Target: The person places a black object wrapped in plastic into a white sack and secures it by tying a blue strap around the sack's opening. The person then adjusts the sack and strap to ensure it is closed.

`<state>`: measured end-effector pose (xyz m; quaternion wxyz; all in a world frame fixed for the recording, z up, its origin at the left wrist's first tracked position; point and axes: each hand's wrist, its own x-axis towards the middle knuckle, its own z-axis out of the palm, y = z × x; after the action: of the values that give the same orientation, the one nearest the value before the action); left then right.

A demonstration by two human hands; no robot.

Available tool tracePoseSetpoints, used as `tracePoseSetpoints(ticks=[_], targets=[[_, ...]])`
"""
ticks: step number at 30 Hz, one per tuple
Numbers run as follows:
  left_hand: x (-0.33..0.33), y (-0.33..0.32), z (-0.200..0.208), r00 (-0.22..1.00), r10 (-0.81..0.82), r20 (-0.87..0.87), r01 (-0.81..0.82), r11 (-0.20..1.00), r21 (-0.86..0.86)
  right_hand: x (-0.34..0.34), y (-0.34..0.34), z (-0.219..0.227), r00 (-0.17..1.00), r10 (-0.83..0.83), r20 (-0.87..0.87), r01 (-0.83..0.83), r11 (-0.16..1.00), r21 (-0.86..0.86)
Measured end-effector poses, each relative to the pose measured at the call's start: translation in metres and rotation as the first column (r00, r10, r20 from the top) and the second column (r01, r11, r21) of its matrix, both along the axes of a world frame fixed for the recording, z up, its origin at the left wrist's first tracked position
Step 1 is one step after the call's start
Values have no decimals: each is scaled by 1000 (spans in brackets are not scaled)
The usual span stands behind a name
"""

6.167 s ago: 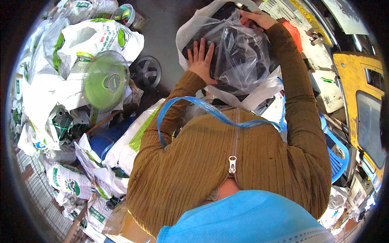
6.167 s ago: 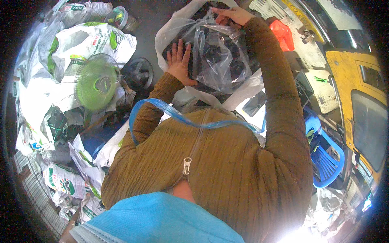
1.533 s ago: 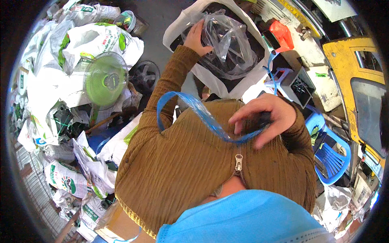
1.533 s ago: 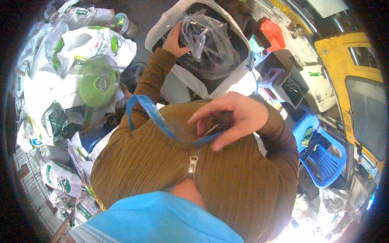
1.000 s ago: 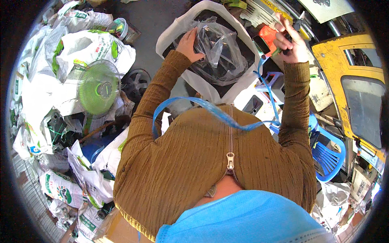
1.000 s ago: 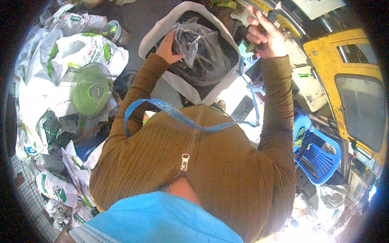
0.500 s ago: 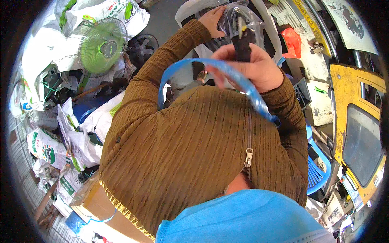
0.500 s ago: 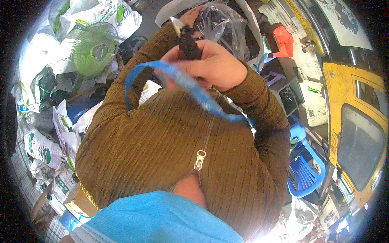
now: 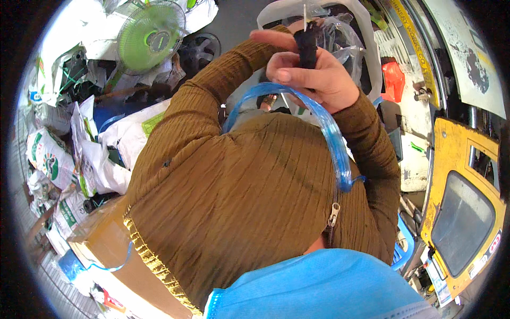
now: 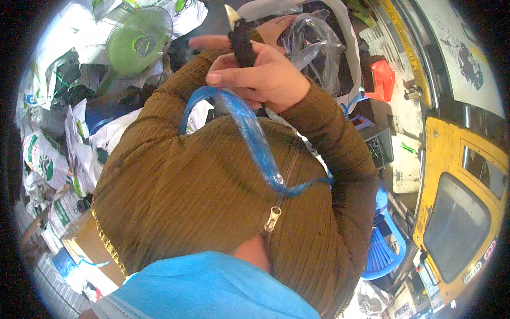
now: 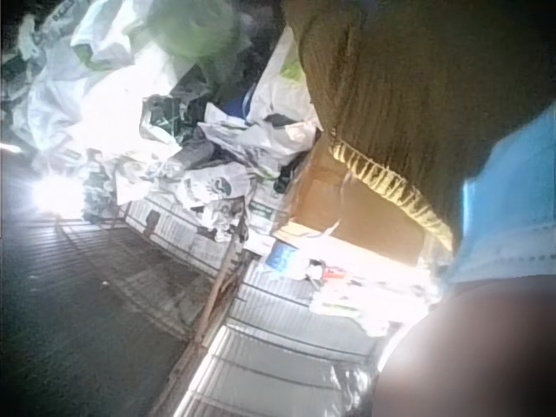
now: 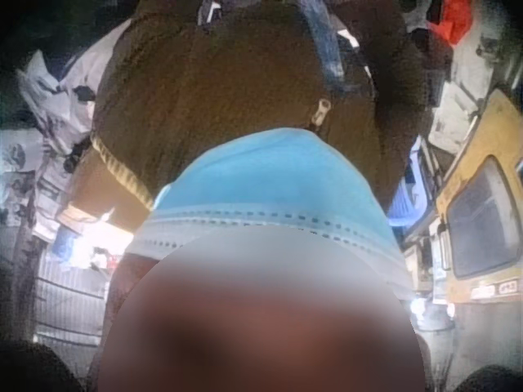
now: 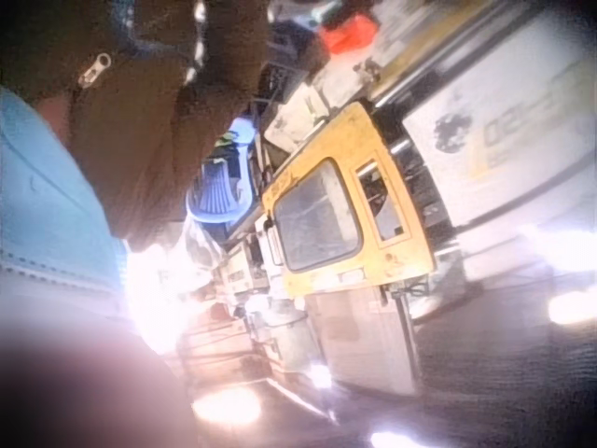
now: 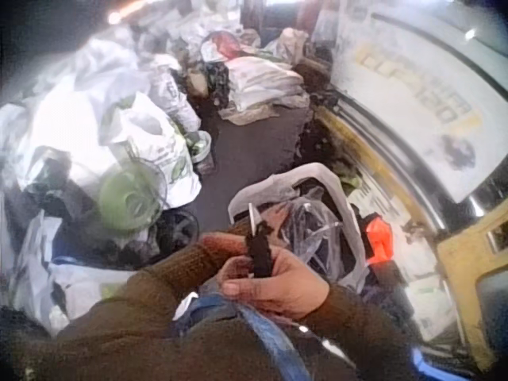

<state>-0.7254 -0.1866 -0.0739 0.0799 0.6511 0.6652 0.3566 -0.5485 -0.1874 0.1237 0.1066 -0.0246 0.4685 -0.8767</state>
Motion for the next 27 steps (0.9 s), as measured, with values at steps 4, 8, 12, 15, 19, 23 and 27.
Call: tracePoseSetpoints(ticks=[4,8,12,15,19,23,27], targets=[[0,2,-6,1000,26,-9,-26,999,-24,-8,-1,-1,998,25,52,-27,999,35],[2,6,-9,999,45,-20,-46,998,-46,-18,-4,-3,989,40,143,-77,961,265],[0,10,-13,997,48,-67,-51,997,-59,-21,-14,8,910,413,29,-393,841,373],[-3,13,-21,998,4,-63,-1,999,38,-15,-6,17,907,416,-63,-378,871,313],[-10,22,-30,997,31,-64,-29,999,33,-9,20,-9,985,166,48,-172,908,382],[-18,23,-22,972,-114,-203,104,993,-57,10,96,-40,834,-433,-343,496,314,809],[-16,11,-3,995,-98,-22,94,987,-133,86,193,13,54,-459,-887,419,-796,438]])
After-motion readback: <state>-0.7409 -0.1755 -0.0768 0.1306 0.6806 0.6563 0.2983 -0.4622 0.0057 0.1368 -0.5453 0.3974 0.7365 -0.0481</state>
